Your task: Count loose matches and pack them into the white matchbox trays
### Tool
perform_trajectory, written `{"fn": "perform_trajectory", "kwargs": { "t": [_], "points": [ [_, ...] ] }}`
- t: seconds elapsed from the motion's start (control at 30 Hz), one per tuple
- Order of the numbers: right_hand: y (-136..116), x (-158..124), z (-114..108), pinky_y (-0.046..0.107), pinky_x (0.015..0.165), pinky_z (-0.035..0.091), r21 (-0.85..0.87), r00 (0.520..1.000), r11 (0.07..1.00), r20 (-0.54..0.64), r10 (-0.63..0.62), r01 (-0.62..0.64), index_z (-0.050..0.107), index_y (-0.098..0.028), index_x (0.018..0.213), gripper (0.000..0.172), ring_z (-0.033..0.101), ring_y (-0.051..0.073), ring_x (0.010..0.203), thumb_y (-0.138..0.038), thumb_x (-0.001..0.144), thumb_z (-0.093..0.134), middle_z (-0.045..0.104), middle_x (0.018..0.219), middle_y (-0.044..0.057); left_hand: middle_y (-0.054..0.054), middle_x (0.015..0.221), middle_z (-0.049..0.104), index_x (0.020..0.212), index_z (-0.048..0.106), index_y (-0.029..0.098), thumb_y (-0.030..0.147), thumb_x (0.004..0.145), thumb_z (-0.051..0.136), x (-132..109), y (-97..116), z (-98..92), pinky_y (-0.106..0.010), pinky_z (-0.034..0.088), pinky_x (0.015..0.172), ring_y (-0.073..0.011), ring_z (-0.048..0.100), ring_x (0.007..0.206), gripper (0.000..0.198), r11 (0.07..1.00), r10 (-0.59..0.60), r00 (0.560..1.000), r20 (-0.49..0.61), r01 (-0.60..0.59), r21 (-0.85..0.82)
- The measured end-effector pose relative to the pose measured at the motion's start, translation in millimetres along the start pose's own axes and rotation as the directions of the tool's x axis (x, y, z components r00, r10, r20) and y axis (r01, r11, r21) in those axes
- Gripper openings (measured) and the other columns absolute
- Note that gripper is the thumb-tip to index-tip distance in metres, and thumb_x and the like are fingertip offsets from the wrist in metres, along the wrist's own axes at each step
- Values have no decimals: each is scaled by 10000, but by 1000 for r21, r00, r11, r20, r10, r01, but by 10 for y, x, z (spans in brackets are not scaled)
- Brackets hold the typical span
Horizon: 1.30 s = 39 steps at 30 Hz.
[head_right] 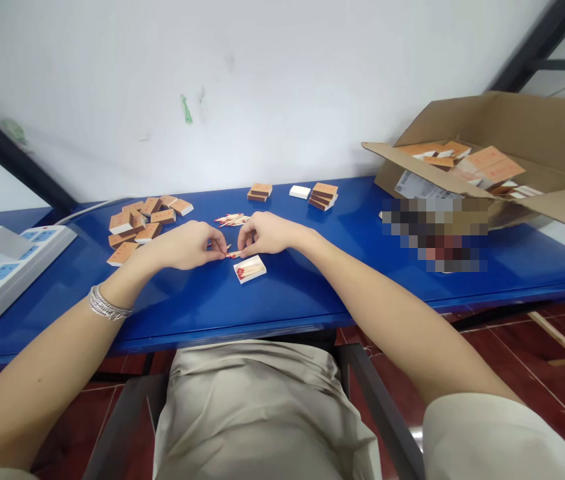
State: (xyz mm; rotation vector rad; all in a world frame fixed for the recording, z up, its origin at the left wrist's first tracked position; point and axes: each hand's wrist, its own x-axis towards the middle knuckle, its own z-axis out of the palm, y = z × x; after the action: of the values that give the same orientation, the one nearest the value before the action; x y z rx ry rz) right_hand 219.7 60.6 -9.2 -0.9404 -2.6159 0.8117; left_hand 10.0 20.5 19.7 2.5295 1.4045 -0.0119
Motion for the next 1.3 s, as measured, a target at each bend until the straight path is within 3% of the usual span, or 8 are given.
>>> {"fn": "perform_trajectory", "kwargs": {
  "t": [0.23, 0.47, 0.8, 1.3],
  "points": [
    [-11, 9, 9, 253, 628, 409, -27, 1000, 999, 0, -27, 27, 766, -170, 891, 249, 579, 129, 683, -363, 753, 688, 704, 759, 28, -7, 813, 741, 875, 728, 206, 238, 774, 621, 28, -28, 38, -243, 445, 636, -146, 644, 698, 151, 999, 13, 1000, -19, -14, -39],
    [-74, -10, 7, 249, 623, 410, -77, 999, 997, 45, 8, -5, 734, -156, 877, 195, 568, 129, 688, -309, 780, 661, 716, 818, 42, -12, 762, 736, 859, 726, 181, 178, 743, 591, -13, -14, -86, -242, 453, 642, -137, 635, 661, 178, 1000, 1, 1000, -29, -1, -22],
    [-312, -74, -11, 231, 612, 389, -196, 973, 967, 129, 189, -162, 652, -139, 934, 118, 561, 123, 698, -212, 858, 599, 705, 922, 78, -30, 845, 753, 878, 737, 182, 204, 742, 589, -9, 4, -57, -247, 482, 669, -159, 661, 721, 202, 1000, -21, 999, -24, 22, 8],
    [-223, -63, -38, 245, 615, 356, -184, 979, 969, 86, 184, -166, 638, -156, 868, 106, 526, 119, 661, -215, 864, 551, 689, 857, 53, -29, 819, 744, 863, 733, 187, 241, 752, 587, -5, -16, -40, -257, 460, 647, -157, 644, 703, 191, 1000, -21, 999, -33, 21, 10]
  ]
}}
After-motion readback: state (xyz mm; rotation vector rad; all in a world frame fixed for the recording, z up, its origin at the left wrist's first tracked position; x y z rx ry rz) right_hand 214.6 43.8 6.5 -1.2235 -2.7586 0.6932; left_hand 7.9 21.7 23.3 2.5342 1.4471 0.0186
